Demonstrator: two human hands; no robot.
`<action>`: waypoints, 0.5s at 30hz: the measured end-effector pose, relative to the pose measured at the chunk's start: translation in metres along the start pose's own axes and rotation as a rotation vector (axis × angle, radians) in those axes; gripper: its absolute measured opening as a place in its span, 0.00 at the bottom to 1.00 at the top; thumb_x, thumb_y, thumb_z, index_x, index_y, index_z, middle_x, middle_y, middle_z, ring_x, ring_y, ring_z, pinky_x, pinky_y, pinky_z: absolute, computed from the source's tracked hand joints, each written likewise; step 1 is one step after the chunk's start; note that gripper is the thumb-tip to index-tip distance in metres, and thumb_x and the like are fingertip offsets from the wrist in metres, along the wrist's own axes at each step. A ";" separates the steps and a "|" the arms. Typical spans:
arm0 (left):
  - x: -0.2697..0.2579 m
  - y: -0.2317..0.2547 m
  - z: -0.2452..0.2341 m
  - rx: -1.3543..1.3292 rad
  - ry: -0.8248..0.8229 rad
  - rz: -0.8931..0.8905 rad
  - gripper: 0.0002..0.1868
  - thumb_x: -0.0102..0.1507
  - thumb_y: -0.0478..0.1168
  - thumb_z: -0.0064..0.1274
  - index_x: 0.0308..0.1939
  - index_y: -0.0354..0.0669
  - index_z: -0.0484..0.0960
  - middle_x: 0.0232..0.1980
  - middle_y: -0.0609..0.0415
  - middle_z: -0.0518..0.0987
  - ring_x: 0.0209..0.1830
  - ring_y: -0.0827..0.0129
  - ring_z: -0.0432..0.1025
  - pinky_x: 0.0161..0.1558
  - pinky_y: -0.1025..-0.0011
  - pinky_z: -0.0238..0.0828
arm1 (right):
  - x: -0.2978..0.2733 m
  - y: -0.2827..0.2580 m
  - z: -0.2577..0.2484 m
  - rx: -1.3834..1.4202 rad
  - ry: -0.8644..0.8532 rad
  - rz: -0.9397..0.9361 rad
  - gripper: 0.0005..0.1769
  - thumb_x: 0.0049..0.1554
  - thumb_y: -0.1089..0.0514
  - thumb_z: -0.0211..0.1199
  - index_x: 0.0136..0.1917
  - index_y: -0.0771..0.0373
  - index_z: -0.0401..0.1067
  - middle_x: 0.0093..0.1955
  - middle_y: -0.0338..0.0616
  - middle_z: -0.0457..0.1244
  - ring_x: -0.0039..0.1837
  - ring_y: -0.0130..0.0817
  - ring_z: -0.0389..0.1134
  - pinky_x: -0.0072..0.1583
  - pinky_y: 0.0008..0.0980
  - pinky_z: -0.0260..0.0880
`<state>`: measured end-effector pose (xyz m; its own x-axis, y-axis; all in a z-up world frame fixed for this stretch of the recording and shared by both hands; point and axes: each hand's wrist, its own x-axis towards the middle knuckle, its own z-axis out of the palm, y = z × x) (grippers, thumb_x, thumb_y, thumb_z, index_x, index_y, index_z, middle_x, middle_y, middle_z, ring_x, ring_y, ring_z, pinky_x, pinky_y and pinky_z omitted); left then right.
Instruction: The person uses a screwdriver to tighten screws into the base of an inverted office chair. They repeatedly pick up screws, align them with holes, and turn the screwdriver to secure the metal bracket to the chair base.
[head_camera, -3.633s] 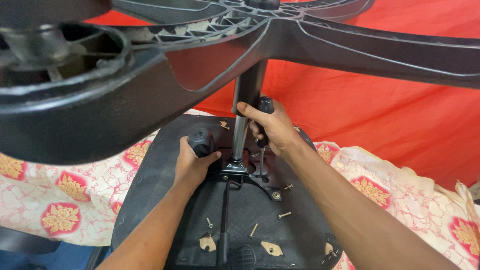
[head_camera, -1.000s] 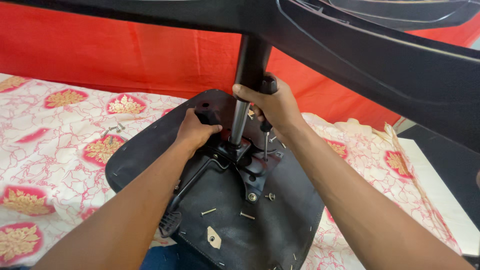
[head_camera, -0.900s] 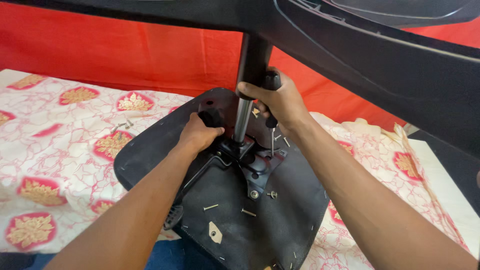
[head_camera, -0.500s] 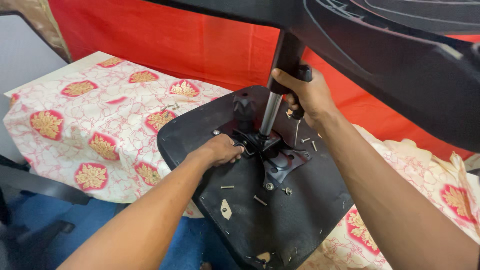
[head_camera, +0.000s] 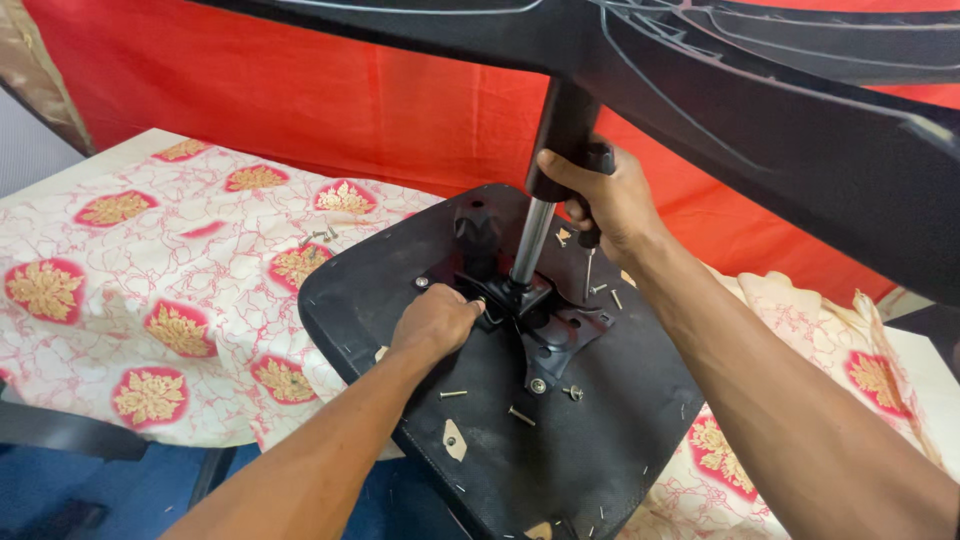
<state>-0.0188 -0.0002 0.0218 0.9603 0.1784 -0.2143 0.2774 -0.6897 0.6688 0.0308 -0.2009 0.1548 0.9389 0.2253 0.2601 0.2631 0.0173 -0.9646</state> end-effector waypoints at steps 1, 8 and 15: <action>-0.001 0.000 -0.003 0.003 -0.010 -0.007 0.22 0.62 0.59 0.54 0.45 0.48 0.88 0.51 0.43 0.84 0.58 0.47 0.76 0.60 0.55 0.70 | 0.000 0.000 0.003 -0.004 0.006 -0.005 0.16 0.53 0.50 0.72 0.44 0.59 0.68 0.36 0.35 0.64 0.28 0.19 0.53 0.29 0.23 0.49; 0.009 0.001 -0.022 0.092 -0.063 0.157 0.22 0.63 0.58 0.53 0.41 0.45 0.88 0.46 0.39 0.85 0.52 0.46 0.78 0.56 0.54 0.71 | 0.001 -0.010 0.013 -0.116 0.132 -0.028 0.17 0.50 0.48 0.74 0.42 0.59 0.69 0.32 0.34 0.62 0.26 0.21 0.54 0.28 0.25 0.51; 0.036 -0.002 -0.037 0.181 -0.131 0.270 0.21 0.61 0.58 0.55 0.38 0.45 0.89 0.44 0.41 0.85 0.49 0.46 0.78 0.54 0.55 0.72 | -0.001 -0.007 0.031 -0.273 0.382 -0.037 0.21 0.48 0.47 0.79 0.38 0.58 0.68 0.27 0.33 0.59 0.25 0.22 0.55 0.28 0.27 0.52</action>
<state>0.0166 0.0337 0.0386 0.9833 -0.1111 -0.1441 -0.0073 -0.8153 0.5790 0.0212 -0.1712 0.1600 0.9288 -0.1462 0.3405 0.2983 -0.2501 -0.9211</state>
